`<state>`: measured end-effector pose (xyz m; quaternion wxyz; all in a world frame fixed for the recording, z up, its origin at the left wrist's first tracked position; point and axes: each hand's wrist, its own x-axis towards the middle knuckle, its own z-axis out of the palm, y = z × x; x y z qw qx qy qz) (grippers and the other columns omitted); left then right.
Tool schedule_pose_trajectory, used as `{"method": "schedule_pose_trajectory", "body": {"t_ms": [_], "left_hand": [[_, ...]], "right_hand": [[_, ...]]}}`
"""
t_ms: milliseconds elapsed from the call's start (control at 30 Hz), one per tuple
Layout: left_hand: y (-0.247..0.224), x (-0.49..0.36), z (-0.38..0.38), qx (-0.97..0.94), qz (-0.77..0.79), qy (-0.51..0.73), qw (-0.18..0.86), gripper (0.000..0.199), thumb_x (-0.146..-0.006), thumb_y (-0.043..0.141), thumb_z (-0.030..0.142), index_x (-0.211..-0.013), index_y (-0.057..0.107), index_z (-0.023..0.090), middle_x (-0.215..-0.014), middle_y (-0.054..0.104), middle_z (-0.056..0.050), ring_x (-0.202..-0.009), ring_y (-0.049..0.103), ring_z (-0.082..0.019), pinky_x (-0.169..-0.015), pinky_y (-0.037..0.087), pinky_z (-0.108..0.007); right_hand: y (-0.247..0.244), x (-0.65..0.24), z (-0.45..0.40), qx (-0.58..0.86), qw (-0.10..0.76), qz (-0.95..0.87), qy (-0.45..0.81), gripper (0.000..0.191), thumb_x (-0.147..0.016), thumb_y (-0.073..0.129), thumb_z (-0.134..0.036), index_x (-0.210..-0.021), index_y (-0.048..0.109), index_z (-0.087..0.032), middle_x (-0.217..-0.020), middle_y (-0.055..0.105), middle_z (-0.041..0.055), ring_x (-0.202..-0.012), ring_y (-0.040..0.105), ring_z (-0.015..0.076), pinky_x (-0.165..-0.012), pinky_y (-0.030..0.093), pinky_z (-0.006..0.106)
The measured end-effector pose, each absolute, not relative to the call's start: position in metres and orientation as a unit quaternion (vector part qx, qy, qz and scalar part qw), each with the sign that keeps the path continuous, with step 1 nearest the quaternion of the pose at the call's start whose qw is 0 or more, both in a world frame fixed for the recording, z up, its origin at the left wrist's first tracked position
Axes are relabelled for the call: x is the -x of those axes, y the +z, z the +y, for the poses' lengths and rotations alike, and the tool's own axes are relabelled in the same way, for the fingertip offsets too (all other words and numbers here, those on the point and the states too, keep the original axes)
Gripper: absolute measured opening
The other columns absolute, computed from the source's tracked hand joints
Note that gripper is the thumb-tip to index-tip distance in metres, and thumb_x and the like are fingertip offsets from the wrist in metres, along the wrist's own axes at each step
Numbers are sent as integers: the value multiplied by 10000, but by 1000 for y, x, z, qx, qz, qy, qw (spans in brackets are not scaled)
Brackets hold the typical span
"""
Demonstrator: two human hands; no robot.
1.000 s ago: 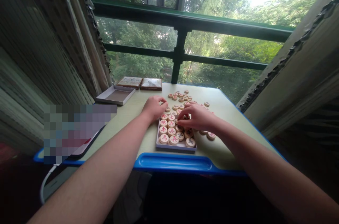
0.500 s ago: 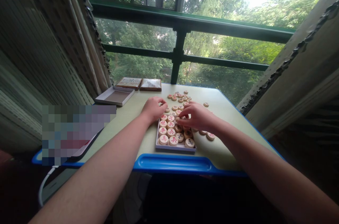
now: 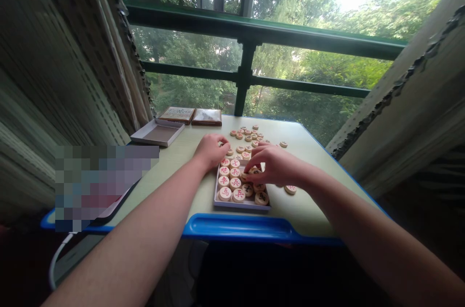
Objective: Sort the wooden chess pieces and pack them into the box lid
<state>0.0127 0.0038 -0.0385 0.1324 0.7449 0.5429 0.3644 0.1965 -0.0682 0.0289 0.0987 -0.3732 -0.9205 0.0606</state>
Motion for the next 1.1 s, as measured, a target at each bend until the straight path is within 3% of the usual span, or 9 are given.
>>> {"method": "schedule_pose_trajectory", "body": {"t_ms": [1100], "left_hand": [[-37,-13,3,-751,538,361,129,241,-712,520,344,-736,677,163,-835,670,-81,-810,597,-204,-747,465,-292]], "right_hand": [[19,-191,-59,419,116,-901,-6,141,-664,672,-317,-710,699,-187,-713,607,37,-766,500,174,-692,397,280]]}}
